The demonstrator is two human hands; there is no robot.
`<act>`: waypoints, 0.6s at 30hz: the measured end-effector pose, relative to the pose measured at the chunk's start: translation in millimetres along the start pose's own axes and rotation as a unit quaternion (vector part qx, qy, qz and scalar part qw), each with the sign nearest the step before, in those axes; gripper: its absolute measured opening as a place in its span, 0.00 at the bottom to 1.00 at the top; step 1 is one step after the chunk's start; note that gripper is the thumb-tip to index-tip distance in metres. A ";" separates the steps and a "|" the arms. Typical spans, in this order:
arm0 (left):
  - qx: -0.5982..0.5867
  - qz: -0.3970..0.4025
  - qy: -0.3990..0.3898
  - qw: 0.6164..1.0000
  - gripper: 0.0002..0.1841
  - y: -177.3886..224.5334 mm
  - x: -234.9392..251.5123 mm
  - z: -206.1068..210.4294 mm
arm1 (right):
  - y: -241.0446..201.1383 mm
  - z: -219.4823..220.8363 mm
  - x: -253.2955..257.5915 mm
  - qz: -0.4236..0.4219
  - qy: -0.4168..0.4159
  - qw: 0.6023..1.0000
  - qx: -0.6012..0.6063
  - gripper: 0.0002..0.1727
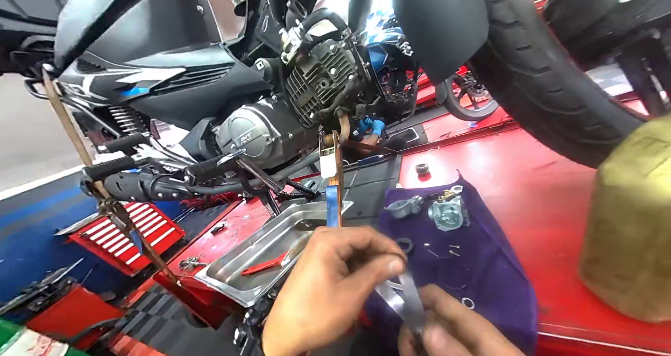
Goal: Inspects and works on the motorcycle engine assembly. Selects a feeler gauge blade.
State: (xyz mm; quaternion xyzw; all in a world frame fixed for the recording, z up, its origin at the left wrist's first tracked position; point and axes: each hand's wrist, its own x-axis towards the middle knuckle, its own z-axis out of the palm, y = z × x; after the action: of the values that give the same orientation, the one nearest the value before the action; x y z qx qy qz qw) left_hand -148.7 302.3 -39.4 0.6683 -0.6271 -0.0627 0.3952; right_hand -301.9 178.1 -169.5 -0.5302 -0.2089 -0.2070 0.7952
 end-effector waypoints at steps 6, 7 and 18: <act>-0.027 -0.046 0.038 0.998 0.15 -6.4 -6.0 13.2 | -1.0 7.2 9.8 0.038 0.117 0.992 -0.014 0.15; -0.035 -0.057 0.041 0.997 0.15 -8.2 -6.6 14.5 | -1.6 7.3 12.8 0.042 0.123 0.991 -0.015 0.15; 0.118 -0.054 0.199 0.972 0.12 -21.6 36.6 0.9 | -15.6 1.0 104.8 0.075 0.285 0.951 0.096 0.19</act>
State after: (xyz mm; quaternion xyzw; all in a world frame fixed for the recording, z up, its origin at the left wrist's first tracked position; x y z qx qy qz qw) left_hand -124.7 267.2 -38.1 0.7421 -0.5021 0.1242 0.4263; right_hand -223.9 162.2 -99.5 -0.3847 0.0479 -0.2682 0.8819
